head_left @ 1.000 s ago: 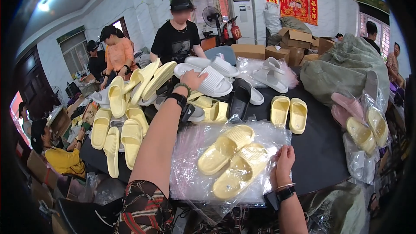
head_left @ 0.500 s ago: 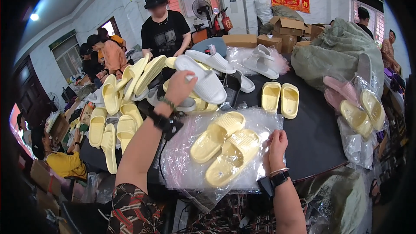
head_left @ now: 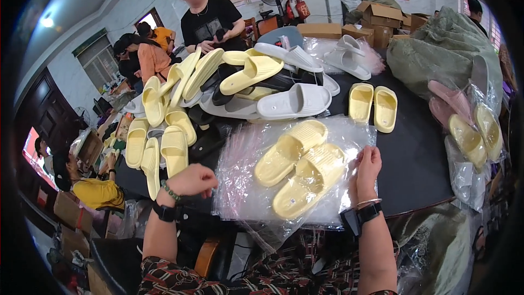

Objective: Packing yellow and white slides into plastic bags and placing them in a large sack.

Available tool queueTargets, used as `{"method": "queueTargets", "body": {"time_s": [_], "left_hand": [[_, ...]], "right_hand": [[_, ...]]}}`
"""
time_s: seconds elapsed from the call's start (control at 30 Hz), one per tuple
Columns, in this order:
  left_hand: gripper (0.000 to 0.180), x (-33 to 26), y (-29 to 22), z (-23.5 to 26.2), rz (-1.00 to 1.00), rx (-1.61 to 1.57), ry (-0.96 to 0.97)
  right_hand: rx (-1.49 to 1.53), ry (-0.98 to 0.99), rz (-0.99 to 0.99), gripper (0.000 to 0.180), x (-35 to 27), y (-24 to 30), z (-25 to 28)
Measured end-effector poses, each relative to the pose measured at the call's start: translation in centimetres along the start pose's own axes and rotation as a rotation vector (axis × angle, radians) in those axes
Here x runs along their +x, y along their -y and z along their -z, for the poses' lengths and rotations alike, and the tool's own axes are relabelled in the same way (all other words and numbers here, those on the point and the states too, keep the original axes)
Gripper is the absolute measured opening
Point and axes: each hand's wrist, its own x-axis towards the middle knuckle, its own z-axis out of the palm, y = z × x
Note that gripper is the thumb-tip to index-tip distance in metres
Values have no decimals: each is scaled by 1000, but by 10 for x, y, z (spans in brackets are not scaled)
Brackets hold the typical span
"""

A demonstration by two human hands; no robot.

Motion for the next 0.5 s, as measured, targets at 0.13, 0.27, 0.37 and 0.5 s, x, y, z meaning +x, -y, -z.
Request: {"method": "queueTargets", "body": {"time_s": [0.13,0.27,0.37,0.5], "left_hand": [[26,-14,13,-27,-116,-71,97],[29,-2,2,-52,-178,-323,-12],[27,0,-6,-50,-85,-287,-160],[35,-4,-7,-50,-195,-473,-255]], "right_hand": [[54,-33,-13,22,2,-3,-4],[46,-46,-35,20,3,-3,-2],[12,-39,-25,22,2,-4,-2],[13,-32,-8,22,1,-6,-4]]}}
